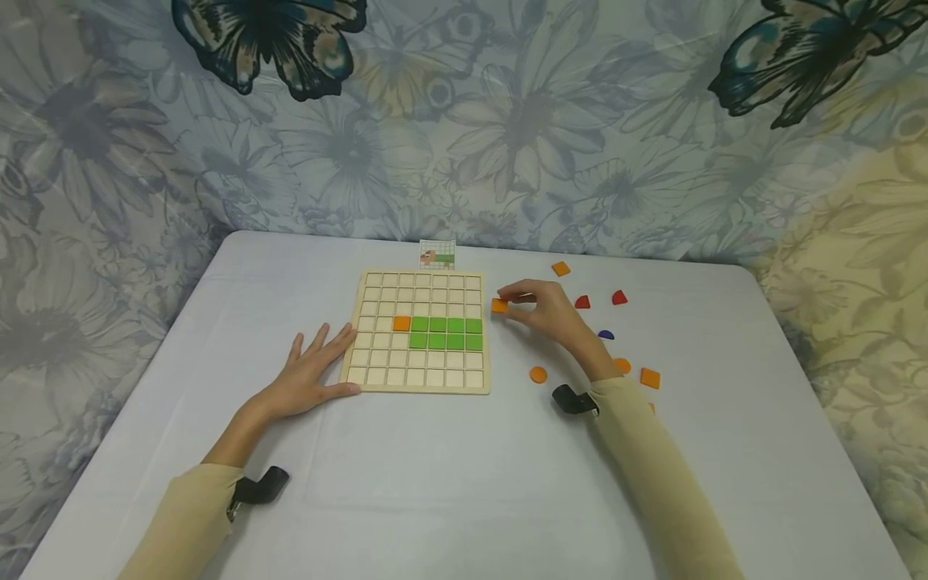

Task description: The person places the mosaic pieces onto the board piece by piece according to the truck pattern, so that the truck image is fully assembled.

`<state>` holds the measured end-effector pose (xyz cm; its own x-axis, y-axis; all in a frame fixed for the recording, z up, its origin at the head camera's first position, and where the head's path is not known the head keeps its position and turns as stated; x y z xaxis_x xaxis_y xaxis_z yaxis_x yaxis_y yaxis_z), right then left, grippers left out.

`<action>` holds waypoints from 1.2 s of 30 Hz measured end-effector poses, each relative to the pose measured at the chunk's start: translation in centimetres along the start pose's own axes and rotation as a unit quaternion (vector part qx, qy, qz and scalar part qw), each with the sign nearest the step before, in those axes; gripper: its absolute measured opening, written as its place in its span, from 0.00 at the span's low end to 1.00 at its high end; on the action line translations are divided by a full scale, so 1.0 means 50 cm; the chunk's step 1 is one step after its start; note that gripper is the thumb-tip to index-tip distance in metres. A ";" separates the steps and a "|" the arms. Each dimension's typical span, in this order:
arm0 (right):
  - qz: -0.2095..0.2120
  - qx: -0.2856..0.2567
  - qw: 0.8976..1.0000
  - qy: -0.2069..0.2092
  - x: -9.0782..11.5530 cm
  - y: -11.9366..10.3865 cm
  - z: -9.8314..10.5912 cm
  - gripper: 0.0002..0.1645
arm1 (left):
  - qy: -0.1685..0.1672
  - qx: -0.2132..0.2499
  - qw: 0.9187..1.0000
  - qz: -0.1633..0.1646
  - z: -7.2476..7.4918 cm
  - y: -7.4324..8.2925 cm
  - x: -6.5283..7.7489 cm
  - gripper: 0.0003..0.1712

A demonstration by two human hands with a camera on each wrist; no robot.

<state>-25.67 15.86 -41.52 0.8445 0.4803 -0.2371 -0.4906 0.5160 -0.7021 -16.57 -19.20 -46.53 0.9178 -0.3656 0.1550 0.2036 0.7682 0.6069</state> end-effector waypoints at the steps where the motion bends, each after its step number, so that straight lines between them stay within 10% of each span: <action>1: -0.001 -0.001 1.000 -0.002 -0.003 -0.002 -0.004 0.21 | 0.001 0.002 1.000 -0.001 0.001 0.000 0.001 0.55; 36: 0.001 -0.043 0.998 -0.045 -0.104 -0.059 -0.122 0.21 | 0.011 -0.004 1.000 0.002 0.001 0.002 0.000 0.55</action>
<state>-27.32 7.51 -42.32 0.8186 0.5455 -0.1799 -0.4691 0.4542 -0.7574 -16.59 -19.18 -46.43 0.9258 -0.3514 0.1392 0.2033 0.7735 0.6002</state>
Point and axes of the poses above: each hand's wrist, its own x-axis away from the middle knuckle, its own z-axis out of the back of the hand, y = z × x, the point moved 7 cm from there along -x, towards the middle knuckle, and after that the axes turned 5 degrees about z, right-handed, at the moved point
